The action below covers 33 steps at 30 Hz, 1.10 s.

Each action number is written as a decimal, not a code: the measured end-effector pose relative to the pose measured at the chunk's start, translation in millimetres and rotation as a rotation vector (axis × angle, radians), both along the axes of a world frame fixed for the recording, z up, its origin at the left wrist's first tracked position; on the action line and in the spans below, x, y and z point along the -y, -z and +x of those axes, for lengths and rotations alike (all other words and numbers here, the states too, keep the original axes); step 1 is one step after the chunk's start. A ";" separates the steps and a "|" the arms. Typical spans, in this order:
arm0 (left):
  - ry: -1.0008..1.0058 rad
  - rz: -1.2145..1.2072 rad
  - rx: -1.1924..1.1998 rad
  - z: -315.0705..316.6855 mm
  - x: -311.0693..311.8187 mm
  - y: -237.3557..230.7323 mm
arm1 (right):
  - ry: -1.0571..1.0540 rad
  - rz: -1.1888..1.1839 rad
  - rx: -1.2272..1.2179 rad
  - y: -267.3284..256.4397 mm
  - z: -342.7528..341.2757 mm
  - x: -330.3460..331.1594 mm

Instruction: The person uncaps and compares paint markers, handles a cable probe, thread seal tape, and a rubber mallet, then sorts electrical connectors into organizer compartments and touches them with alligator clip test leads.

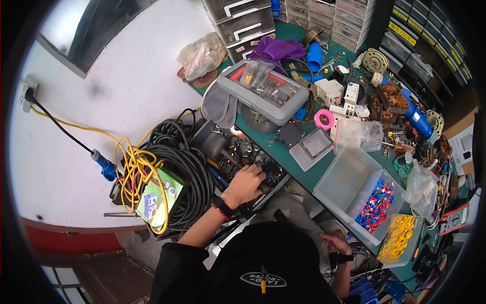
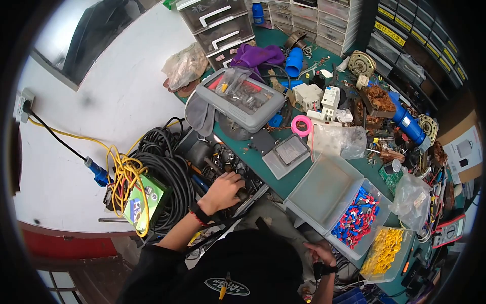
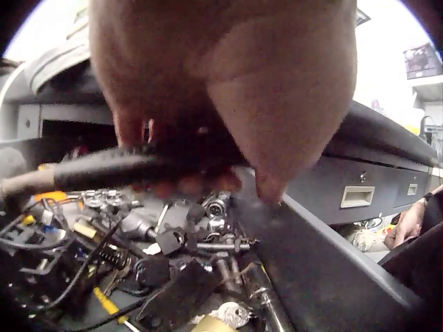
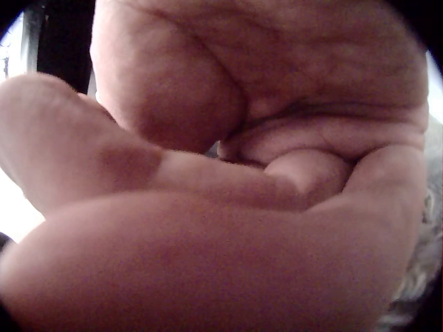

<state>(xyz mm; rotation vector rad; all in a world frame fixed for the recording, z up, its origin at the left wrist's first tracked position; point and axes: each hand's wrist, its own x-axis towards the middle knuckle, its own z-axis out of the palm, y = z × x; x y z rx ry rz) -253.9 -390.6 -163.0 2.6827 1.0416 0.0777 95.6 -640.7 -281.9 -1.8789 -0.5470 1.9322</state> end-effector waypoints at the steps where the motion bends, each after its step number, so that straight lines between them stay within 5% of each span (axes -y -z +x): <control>1: 0.002 0.001 0.004 -0.7 2.5 1.4 | 0.002 0.001 0.004 -0.3 -0.5 -0.2; 12: -0.185 0.268 -0.141 10.5 45.2 5.8 | 0.014 -0.005 0.069 -3.0 -6.8 6.6; 16: -0.208 0.062 -0.188 21.2 46.7 -9.7 | 0.026 0.016 0.090 -4.9 -9.4 10.6; 24: -0.280 0.102 0.144 33.9 -13.0 10.7 | 0.031 0.024 0.063 3.1 -6.1 17.0; 33: -0.219 -0.073 0.145 29.5 -24.0 33.9 | 0.074 0.032 0.078 -3.4 -9.6 18.3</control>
